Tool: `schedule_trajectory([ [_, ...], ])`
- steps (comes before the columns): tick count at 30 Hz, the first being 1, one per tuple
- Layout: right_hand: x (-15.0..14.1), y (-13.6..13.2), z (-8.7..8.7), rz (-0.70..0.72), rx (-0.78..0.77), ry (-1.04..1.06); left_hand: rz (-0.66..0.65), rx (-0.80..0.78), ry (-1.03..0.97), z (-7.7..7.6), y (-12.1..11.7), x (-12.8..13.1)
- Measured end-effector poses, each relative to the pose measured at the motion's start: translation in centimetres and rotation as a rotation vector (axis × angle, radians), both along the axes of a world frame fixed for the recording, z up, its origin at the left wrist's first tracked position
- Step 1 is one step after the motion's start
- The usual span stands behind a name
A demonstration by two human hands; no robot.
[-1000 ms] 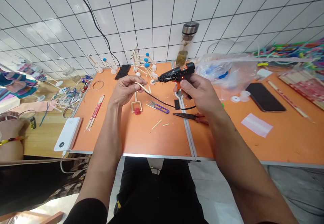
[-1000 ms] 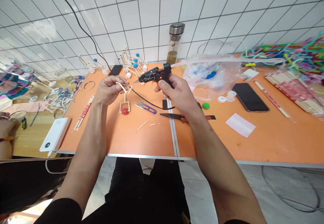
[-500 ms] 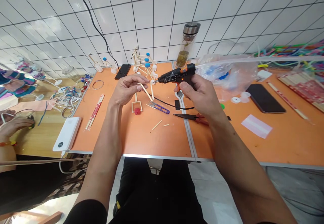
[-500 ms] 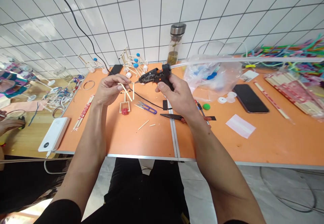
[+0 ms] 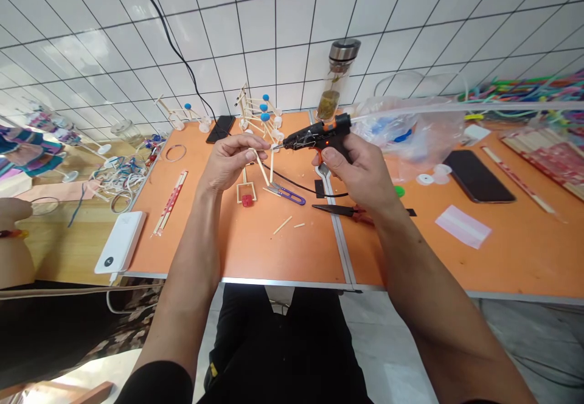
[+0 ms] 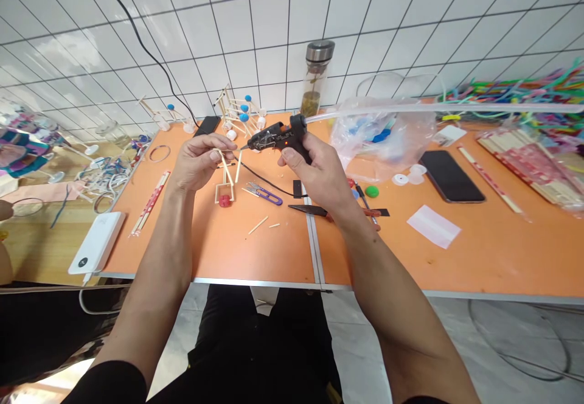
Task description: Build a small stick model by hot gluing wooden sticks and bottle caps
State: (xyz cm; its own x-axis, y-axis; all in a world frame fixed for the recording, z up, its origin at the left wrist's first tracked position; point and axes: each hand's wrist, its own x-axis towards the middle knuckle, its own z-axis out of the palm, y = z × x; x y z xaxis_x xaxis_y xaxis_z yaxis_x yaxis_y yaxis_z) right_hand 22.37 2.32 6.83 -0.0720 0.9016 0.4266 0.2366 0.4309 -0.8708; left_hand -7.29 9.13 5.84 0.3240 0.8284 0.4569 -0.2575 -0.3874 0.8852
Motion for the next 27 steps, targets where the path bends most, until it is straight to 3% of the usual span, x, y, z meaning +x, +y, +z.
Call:
schedule_trajectory([
  [18,-0.30,-0.38,-0.13,-0.051,0.042,-0.066,-0.036,-0.014,-0.049,0.15,0.01,0.38],
  [27,-0.40,-0.45,0.14,-0.056,0.053,-0.063,0.007,-0.058,-0.047,0.29,-0.09,0.44],
])
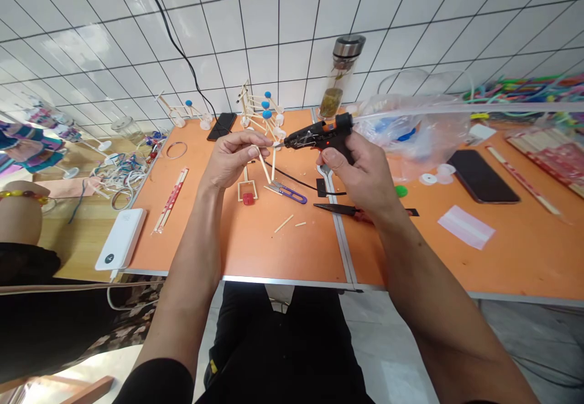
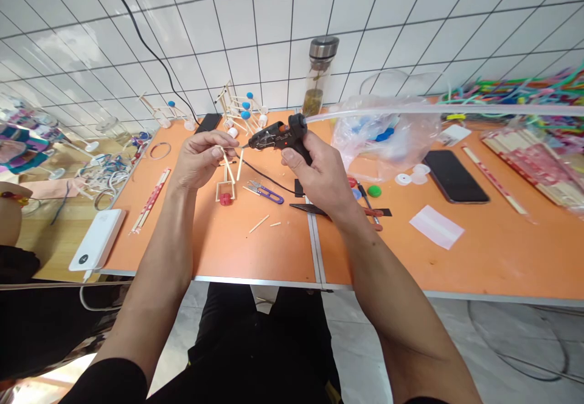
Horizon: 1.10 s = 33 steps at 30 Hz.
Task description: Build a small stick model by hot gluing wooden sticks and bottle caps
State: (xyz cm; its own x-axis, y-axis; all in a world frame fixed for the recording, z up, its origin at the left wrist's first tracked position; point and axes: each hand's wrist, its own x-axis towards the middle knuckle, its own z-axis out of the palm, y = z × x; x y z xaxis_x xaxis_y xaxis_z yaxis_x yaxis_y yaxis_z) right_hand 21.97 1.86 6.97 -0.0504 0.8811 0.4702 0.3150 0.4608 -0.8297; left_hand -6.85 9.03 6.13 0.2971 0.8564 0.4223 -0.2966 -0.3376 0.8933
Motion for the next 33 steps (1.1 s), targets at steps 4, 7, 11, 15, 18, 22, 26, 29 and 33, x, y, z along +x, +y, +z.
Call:
schedule_trajectory([
  [4,0.0,0.0,0.0,-0.013,0.010,-0.013,-0.015,0.043,0.018,-0.2,0.1,-0.1],
  [7,0.0,0.0,0.0,-0.015,0.023,-0.019,-0.017,0.057,0.028,-0.3,0.1,-0.2],
  [11,0.0,0.0,0.0,-0.019,0.033,-0.024,-0.011,0.042,0.037,-0.3,0.1,-0.1],
  [15,0.1,0.1,-0.2,-0.012,0.030,-0.024,-0.021,0.031,0.020,-0.2,0.1,-0.1],
  [18,0.1,0.3,-0.5,-0.012,0.033,-0.025,-0.063,0.059,-0.001,-0.3,0.2,-0.1],
  [22,0.1,0.5,-0.7,-0.022,0.074,-0.031,-0.091,0.081,-0.004,-0.3,0.4,-0.2],
  [26,0.1,0.6,-0.9,-0.032,0.087,-0.055,-0.076,0.083,0.007,-0.4,0.4,-0.1],
  [29,0.1,0.6,-0.9,-0.041,0.090,-0.069,-0.065,0.080,0.007,-0.4,0.4,-0.1],
  [33,0.2,0.7,-1.0,-0.042,0.105,-0.075,-0.069,0.077,0.009,-0.4,0.3,-0.1],
])
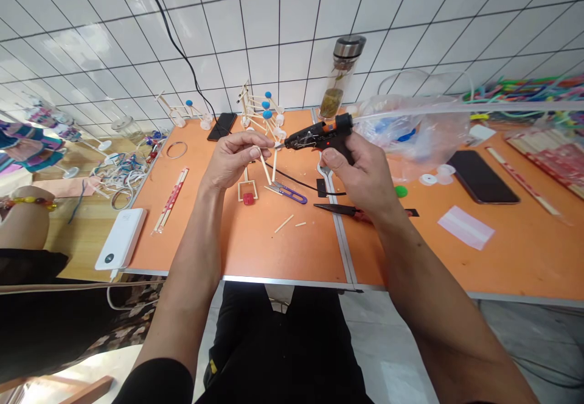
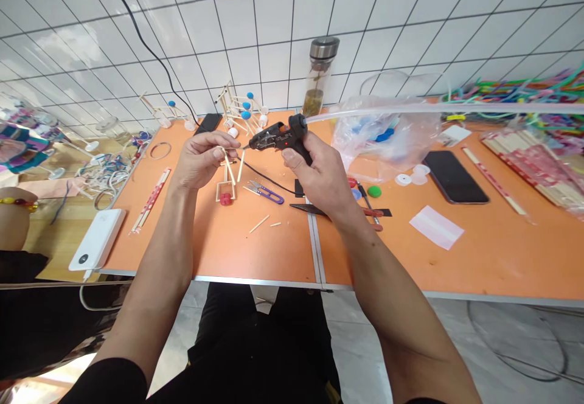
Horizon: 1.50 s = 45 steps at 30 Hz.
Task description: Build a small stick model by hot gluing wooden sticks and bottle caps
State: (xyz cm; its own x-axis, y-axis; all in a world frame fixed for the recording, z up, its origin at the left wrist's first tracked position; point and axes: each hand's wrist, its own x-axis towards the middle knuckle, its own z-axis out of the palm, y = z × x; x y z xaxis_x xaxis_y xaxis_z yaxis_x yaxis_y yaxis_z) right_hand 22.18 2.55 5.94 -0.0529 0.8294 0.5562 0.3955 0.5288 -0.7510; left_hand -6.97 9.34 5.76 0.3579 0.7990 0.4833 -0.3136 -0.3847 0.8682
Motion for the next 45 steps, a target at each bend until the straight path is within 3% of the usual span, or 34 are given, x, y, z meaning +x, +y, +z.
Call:
schedule_trajectory([
  [31,0.04,-0.16,0.24,-0.023,-0.028,-0.030,-0.024,0.020,-0.007,-0.03,0.01,-0.01],
  [45,0.03,-0.06,0.21,-0.037,0.006,-0.007,0.053,-0.050,0.009,0.26,-0.26,0.03],
])
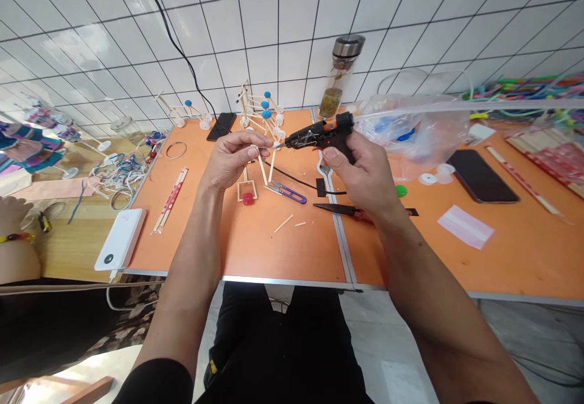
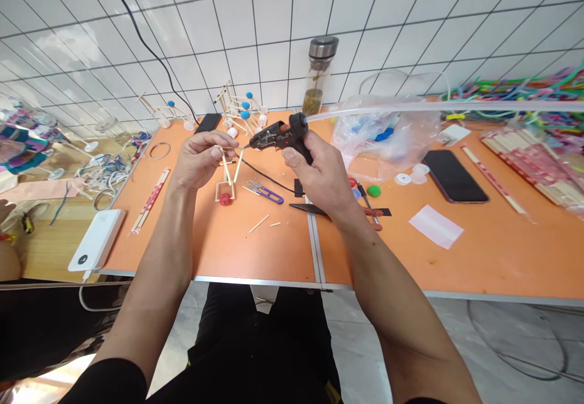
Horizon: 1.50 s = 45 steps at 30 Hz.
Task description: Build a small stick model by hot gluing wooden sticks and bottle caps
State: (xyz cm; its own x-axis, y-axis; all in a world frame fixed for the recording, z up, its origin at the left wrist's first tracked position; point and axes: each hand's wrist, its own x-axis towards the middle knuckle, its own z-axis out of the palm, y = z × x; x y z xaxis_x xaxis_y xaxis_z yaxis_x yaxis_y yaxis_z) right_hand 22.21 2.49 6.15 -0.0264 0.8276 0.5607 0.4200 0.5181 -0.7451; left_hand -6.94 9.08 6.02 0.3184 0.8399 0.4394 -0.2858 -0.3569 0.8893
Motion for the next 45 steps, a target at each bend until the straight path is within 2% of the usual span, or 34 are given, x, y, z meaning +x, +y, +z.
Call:
schedule_trajectory([
  [18,0.0,0.2,-0.1,-0.002,0.008,0.007,-0.004,-0.020,-0.072,0.1,-0.1,0.0],
  [28,-0.4,-0.4,0.2,0.067,-0.037,0.121,0.053,-0.071,-0.197,-0.4,0.5,-0.1],
  [32,-0.7,-0.5,0.1,0.067,-0.034,0.138,0.063,-0.150,-0.245,-0.5,0.5,0.5],
  [36,-0.7,-0.5,0.0,0.061,-0.036,0.133,0.118,-0.230,-0.282,-1.6,1.3,1.0],
  [41,-0.6,-0.1,-0.3,0.062,-0.012,0.105,0.083,-0.330,-0.331,-3.1,2.7,1.3],
  [45,-0.7,0.0,-0.3,0.052,-0.007,0.103,0.048,-0.458,-0.436,-3.2,2.6,1.8],
])
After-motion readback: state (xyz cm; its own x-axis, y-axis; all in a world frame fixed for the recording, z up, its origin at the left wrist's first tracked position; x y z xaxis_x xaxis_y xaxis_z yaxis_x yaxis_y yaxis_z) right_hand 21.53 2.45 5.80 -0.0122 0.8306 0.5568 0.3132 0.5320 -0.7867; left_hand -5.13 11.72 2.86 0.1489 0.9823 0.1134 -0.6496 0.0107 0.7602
